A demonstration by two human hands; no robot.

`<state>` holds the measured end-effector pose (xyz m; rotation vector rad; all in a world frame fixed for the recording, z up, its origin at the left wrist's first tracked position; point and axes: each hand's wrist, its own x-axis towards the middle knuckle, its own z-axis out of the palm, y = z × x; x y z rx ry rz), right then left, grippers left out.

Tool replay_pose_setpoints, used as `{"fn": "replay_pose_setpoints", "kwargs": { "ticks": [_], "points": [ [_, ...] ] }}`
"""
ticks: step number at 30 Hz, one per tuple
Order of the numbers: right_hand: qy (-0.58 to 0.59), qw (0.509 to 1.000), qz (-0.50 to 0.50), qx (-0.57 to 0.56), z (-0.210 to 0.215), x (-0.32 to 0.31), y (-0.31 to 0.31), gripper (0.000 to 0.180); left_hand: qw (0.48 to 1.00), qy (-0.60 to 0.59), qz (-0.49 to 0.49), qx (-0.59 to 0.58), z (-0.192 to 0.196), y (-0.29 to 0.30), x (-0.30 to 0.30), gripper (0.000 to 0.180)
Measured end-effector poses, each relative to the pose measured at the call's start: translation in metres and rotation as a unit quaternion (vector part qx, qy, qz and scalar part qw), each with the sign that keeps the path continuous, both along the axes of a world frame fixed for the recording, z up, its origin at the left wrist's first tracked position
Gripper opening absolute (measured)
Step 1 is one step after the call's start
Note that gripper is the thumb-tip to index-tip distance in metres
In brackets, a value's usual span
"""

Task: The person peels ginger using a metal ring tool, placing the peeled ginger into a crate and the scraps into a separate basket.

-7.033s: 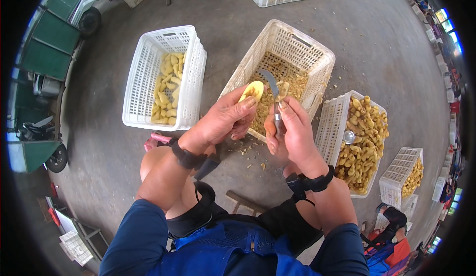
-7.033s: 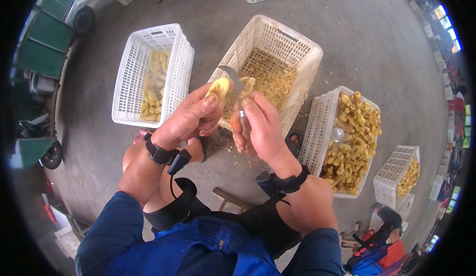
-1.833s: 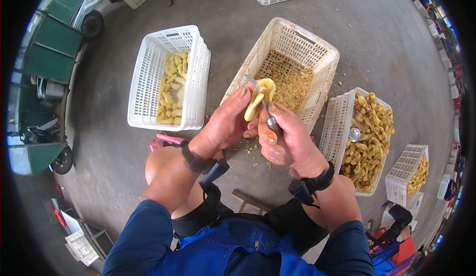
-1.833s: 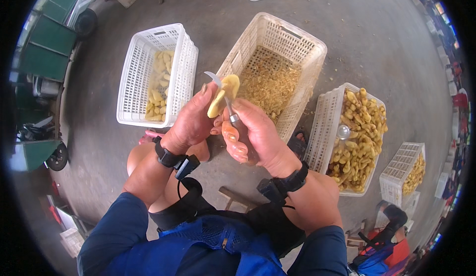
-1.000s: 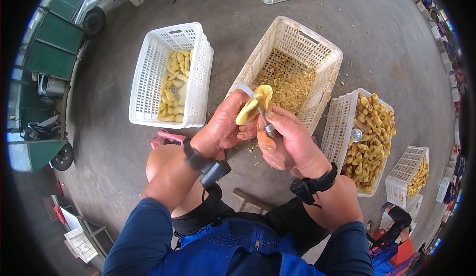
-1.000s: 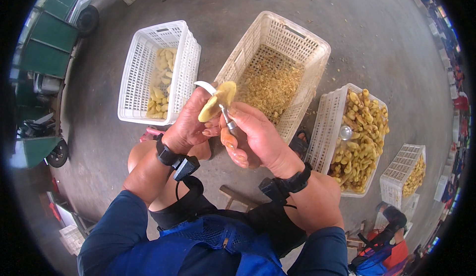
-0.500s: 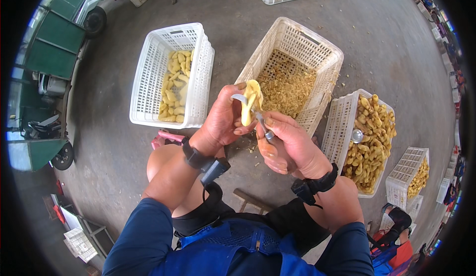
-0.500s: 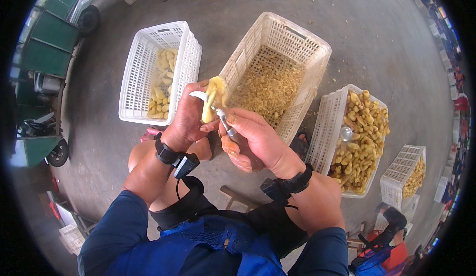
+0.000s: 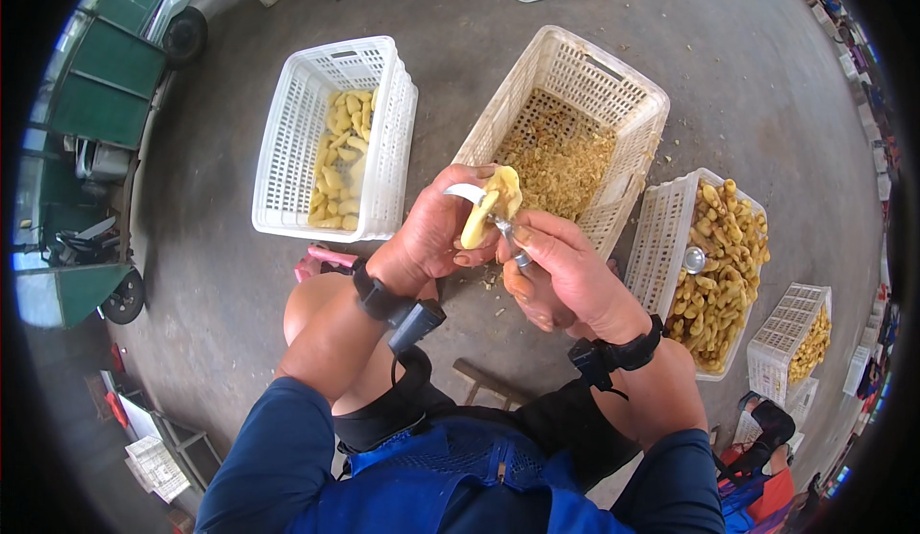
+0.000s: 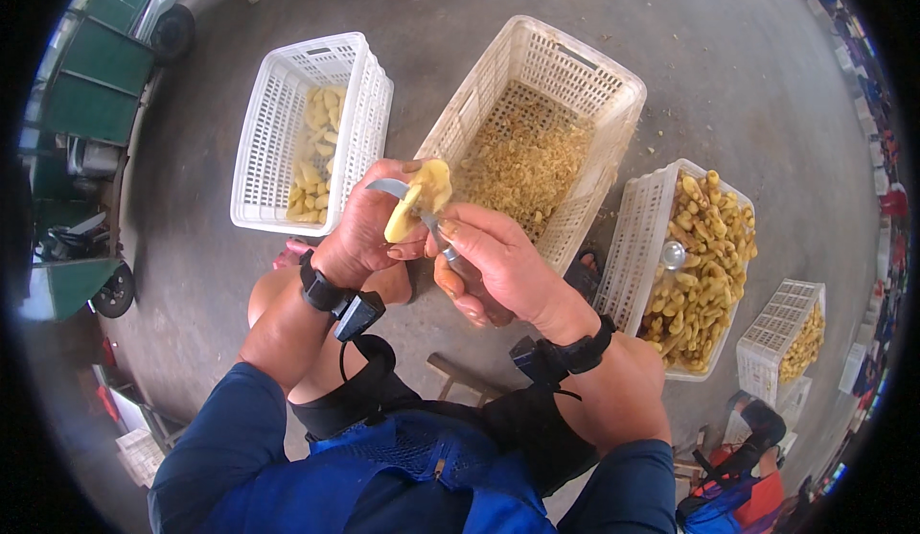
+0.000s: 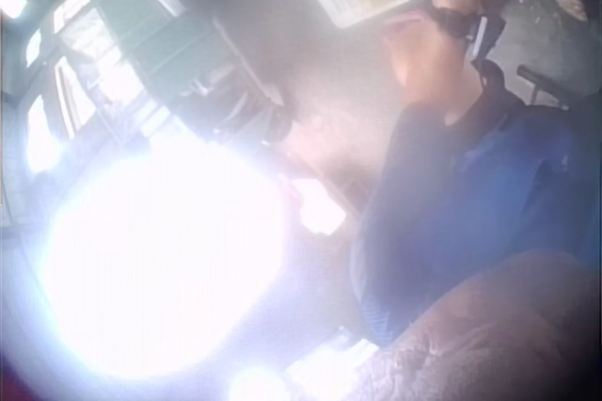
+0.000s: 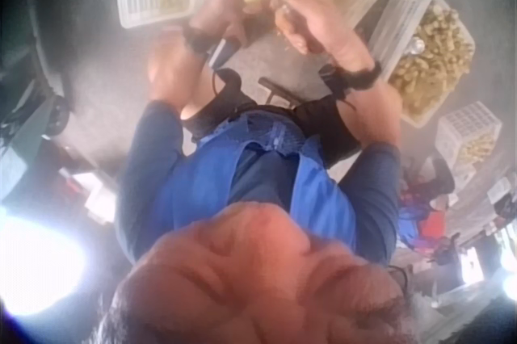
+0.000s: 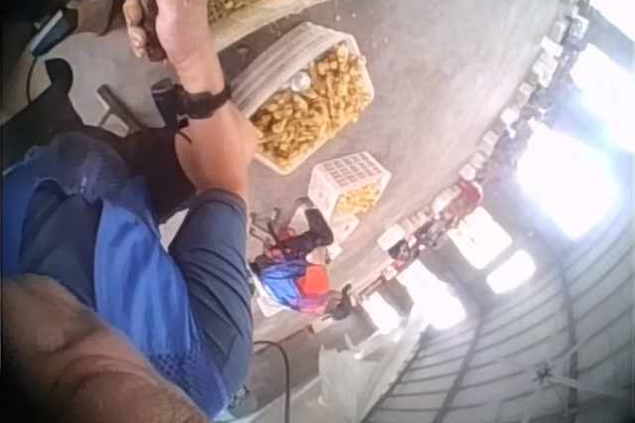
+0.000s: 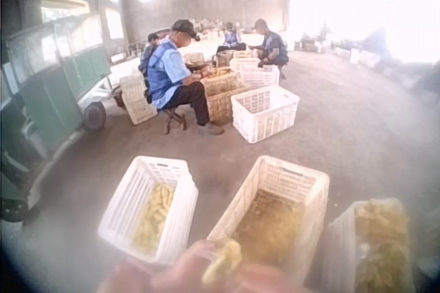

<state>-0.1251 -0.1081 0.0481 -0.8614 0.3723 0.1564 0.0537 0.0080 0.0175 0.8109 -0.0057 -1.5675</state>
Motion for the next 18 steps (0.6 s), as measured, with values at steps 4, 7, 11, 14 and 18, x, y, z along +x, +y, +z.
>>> {"fn": "replay_pose_setpoints", "kwargs": {
  "ticks": [4,7,11,14,18],
  "points": [
    [-0.002,1.000,0.001,0.028,-0.002,-0.005,-0.002,0.031,0.999,0.019,0.033,-0.029,0.003,-0.002,-0.001,0.037],
    [0.004,0.999,0.019,0.036,0.003,-0.004,-0.001,0.030,0.993,-0.020,0.114,-0.016,0.004,-0.004,0.004,0.035],
    [0.009,0.996,0.026,0.084,0.003,-0.004,0.006,0.028,0.986,-0.038,0.149,-0.067,-0.001,-0.005,0.016,0.031],
    [-0.008,0.989,-0.011,0.150,-0.003,-0.005,0.003,0.028,0.981,-0.071,0.148,-0.104,-0.001,-0.004,0.019,0.031],
    [-0.024,0.982,-0.090,0.163,-0.004,-0.007,-0.001,0.028,0.965,-0.168,0.172,-0.108,0.005,-0.003,0.017,0.032]
  ]
}}
